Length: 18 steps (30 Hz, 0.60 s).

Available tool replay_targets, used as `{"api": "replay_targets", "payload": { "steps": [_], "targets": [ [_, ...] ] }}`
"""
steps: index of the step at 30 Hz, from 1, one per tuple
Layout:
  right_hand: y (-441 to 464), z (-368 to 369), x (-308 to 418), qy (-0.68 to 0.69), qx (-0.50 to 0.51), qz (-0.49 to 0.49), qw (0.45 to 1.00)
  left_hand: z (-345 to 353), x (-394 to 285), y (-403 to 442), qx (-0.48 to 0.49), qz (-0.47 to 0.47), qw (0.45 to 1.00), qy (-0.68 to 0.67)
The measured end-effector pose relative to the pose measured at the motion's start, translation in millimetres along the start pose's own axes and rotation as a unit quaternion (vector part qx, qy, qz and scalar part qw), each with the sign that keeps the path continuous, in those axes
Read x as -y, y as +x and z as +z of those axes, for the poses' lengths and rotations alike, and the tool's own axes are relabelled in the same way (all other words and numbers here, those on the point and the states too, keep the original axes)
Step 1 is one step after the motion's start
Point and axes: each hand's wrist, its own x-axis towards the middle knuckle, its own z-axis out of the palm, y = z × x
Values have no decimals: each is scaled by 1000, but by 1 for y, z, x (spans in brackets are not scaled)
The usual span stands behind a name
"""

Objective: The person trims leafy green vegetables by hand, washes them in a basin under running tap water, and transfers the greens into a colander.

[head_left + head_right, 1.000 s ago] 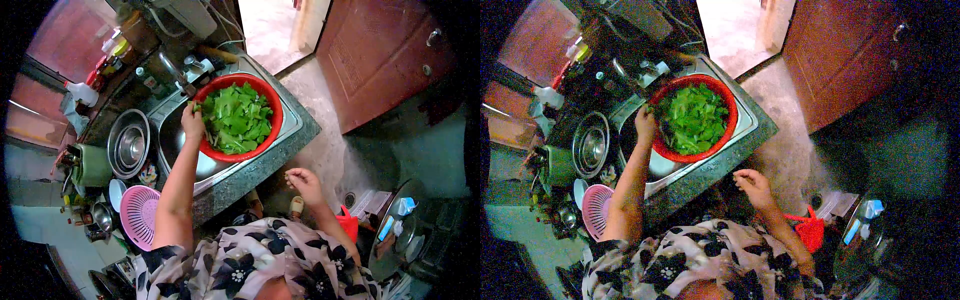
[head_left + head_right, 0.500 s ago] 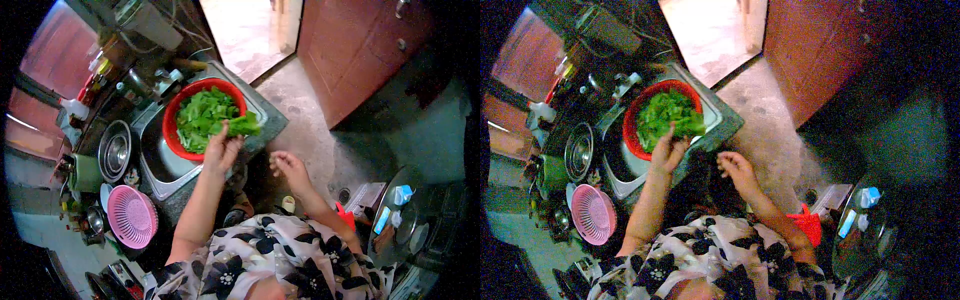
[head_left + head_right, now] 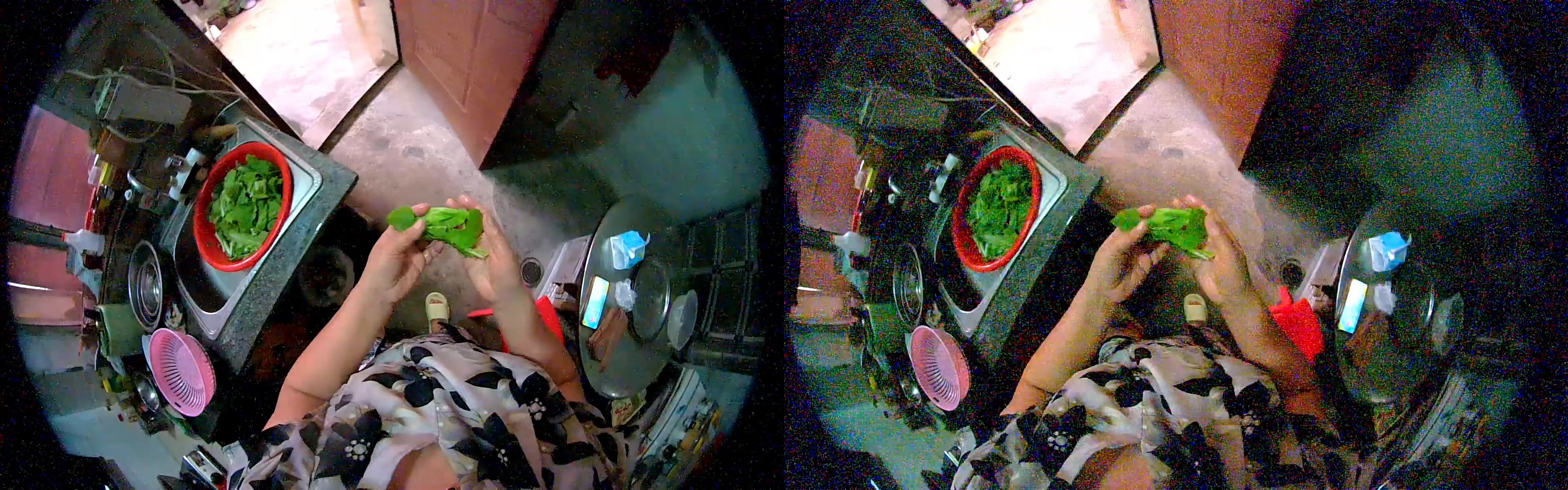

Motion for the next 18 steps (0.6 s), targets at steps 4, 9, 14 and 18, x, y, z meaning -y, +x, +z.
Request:
{"api": "replay_targets", "payload": {
  "steps": [4,9,14,18],
  "targets": [
    [-15,-16,18,-40,-35,-24,998,21,23,8,-1,-2,997,80],
    [-22,-33,25,-13,-88,-45,995,38,40,13,16,-15,994,106],
    [-24,-39,30,56,-106,-39,992,40,50,16,16,-20,995,97],
    [-24,-40,33,82,-92,-27,992,41,51,17,13,-10,996,86]
  ]
}}
